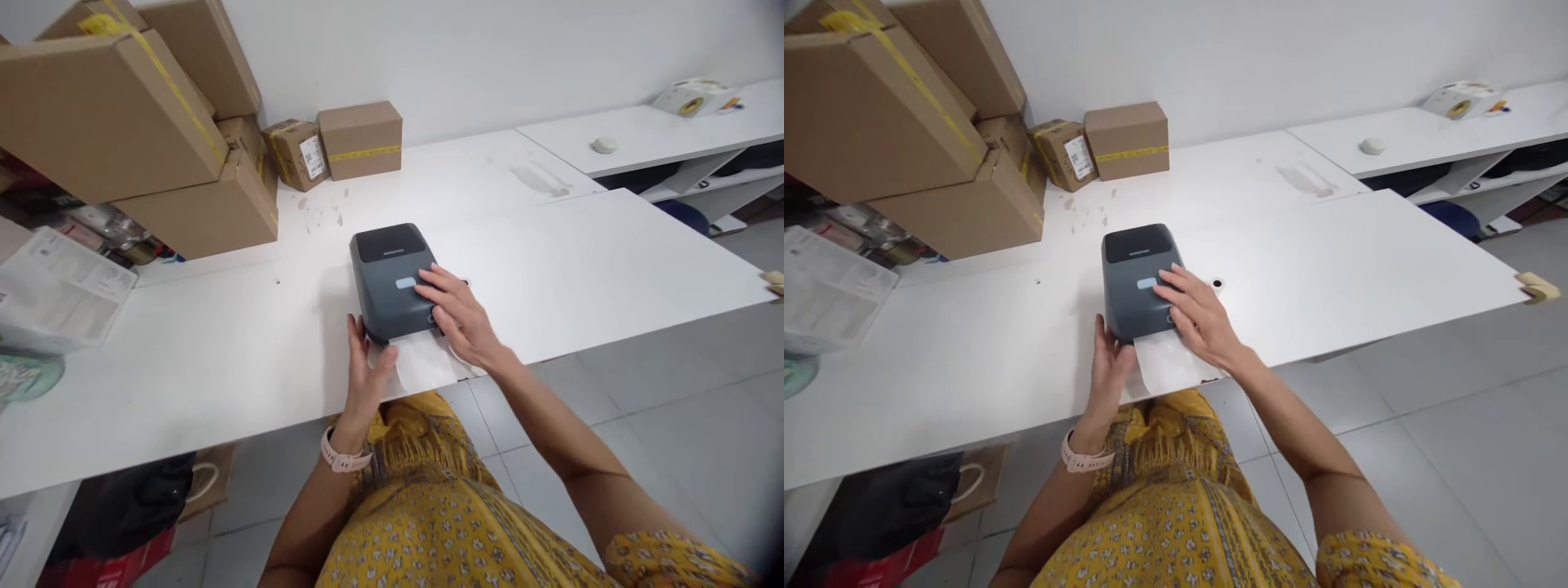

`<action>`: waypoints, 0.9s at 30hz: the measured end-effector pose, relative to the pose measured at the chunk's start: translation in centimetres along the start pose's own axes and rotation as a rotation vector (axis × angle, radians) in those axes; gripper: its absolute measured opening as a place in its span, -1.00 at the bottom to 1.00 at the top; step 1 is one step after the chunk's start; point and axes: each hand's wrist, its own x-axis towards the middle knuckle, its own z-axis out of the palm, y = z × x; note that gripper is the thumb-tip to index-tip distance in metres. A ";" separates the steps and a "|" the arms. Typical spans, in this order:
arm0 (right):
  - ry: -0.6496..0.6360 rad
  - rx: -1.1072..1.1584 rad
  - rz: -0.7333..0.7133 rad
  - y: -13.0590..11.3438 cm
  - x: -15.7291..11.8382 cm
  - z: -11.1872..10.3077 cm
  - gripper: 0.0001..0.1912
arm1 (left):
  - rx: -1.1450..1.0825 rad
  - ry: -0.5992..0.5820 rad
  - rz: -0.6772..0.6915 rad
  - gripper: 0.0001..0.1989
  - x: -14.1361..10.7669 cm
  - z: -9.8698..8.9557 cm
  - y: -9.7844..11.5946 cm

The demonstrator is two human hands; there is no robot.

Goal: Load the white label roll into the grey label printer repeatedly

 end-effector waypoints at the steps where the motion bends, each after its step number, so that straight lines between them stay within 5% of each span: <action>1: 0.021 -0.024 -0.002 0.0 -0.9 0.6 -0.54 | -0.005 0.027 0.002 0.08 0.2 -0.1 0.4; 4: 0.083 -0.059 -0.031 0.2 -2.0 1.8 -0.53 | 0.000 0.099 -0.008 -0.06 1.3 0.0 1.8; 12: 0.094 -0.078 -0.018 0.4 -2.5 2.1 -0.53 | -0.017 0.012 0.047 -0.29 3.7 0.7 1.8; 20: 0.187 0.016 0.006 0.7 -2.9 3.2 -0.52 | 0.069 0.104 0.079 -0.25 3.4 0.9 1.2; 27: 0.151 0.062 0.071 0.8 -2.0 2.4 -0.60 | 0.110 0.068 0.072 -0.25 2.2 0.0 0.6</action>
